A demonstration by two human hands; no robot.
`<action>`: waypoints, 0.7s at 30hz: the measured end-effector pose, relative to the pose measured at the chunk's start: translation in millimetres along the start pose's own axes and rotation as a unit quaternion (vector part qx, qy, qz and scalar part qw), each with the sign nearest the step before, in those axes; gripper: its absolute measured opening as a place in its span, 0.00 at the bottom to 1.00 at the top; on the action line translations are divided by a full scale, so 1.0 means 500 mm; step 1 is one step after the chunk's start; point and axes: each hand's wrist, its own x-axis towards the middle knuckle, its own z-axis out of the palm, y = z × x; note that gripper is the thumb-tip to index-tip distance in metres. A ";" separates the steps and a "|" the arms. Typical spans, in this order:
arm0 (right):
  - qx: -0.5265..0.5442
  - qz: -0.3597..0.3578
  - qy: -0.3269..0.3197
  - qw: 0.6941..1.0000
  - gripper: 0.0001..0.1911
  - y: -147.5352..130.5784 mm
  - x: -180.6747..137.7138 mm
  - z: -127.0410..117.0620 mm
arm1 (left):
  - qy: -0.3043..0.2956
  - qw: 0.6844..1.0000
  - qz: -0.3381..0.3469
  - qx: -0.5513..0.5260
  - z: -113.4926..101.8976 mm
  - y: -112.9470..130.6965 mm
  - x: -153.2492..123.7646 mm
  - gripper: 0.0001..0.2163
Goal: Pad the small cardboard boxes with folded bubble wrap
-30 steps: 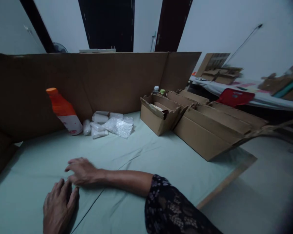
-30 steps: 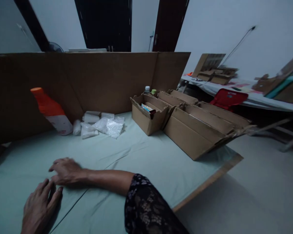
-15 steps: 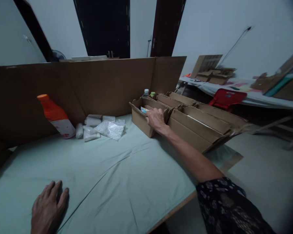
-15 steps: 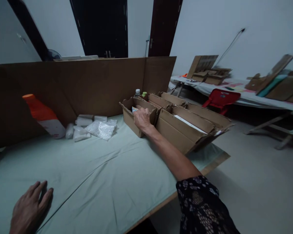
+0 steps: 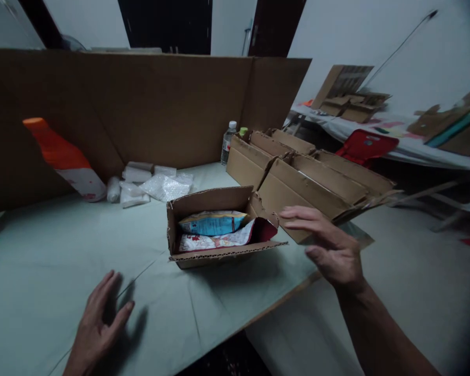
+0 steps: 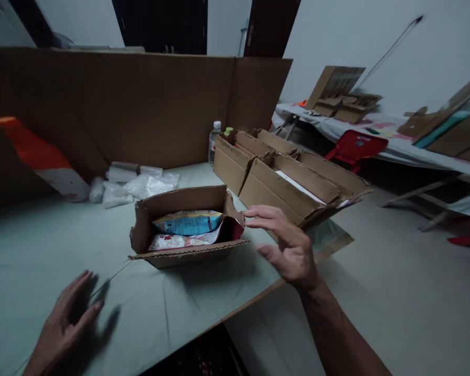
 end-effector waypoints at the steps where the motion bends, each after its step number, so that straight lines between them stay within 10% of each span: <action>1: 0.018 0.044 0.038 0.998 0.20 0.020 -0.019 0.002 | -0.017 0.999 0.029 -0.025 0.014 0.027 -0.010 0.30; 6: 0.122 0.234 -0.014 0.965 0.23 0.139 -0.078 0.094 | -0.077 0.986 0.093 -0.111 0.098 0.136 -0.001 0.37; 12: 0.213 0.232 -0.064 0.947 0.24 0.143 -0.065 0.220 | -0.057 0.970 0.011 -0.237 0.139 0.196 0.055 0.31; 17: 0.244 0.190 -0.169 0.936 0.29 0.078 0.005 0.337 | 0.019 0.960 -0.085 -0.267 0.034 0.142 0.081 0.29; 21: 0.275 0.184 -0.247 0.911 0.34 0.055 0.021 0.443 | 0.159 0.978 -0.072 -0.111 -0.107 0.091 -0.011 0.29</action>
